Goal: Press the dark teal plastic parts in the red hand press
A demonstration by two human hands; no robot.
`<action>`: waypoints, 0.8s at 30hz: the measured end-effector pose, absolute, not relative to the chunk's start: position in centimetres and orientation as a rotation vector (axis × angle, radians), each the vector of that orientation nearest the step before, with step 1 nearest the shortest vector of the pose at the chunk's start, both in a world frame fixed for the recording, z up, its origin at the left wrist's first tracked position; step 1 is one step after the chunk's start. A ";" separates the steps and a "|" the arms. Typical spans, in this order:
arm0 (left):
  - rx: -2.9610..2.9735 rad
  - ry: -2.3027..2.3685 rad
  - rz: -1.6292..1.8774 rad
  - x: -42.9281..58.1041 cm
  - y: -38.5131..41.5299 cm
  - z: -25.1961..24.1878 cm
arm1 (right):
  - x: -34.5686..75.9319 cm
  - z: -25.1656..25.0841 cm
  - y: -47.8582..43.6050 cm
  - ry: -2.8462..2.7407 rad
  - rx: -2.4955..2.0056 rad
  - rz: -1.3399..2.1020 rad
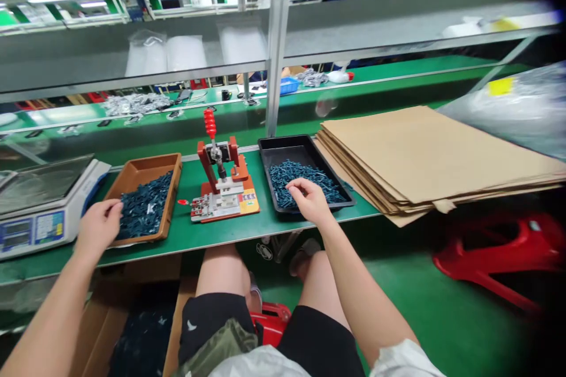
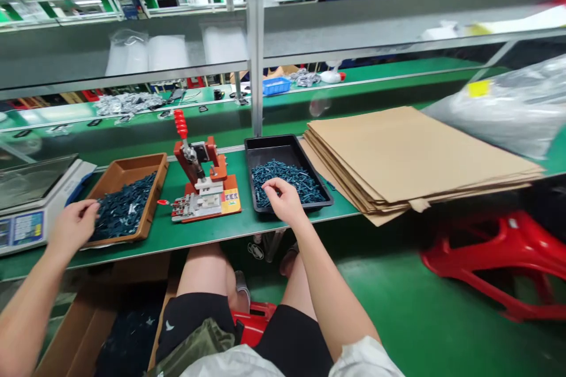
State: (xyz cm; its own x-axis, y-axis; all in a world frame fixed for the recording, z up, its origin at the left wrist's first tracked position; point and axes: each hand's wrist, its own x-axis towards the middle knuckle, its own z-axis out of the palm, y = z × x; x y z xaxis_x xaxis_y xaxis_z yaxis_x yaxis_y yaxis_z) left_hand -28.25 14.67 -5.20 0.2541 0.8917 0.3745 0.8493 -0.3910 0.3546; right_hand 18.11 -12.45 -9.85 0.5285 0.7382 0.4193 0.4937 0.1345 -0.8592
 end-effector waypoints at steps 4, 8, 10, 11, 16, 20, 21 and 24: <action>2.495 1.247 0.848 -21.9 9.9 -6.2 | 11.5 -11.1 -10.9 -1.325 -1.377 0.328; 2.453 0.982 0.667 -14.9 7.3 -9.2 | 8.3 -14.9 -8.2 -1.386 -1.313 0.460; 2.381 1.032 0.611 -12.2 7.1 -10.5 | 8.1 -16.9 -7.3 -1.261 -1.372 0.516; 2.384 1.048 0.593 -11.0 7.2 -11.0 | 8.2 -17.8 -7.0 -1.177 -1.392 0.545; 2.617 1.021 0.583 -7.2 8.1 -11.8 | 8.6 -18.9 -7.0 -0.973 -1.389 0.555; 2.681 0.948 0.493 -6.2 8.6 -11.7 | 8.6 -18.2 -7.4 -1.037 -1.380 0.463; 2.692 0.935 0.457 -6.1 8.7 -11.6 | 8.6 -18.1 -7.5 -1.059 -1.373 0.449; 2.685 0.971 0.338 -5.7 8.8 -11.5 | 8.4 -18.2 -7.3 -1.043 -1.369 0.483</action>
State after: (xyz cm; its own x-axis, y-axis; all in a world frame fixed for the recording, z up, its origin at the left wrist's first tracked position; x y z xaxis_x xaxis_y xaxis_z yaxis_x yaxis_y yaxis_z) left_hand -5.70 8.85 -11.48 0.7488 0.6506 0.1264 0.5887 -0.7405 0.3242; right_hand 8.35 -7.31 -18.22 0.4977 0.8066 0.3189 0.2793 0.1990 -0.9394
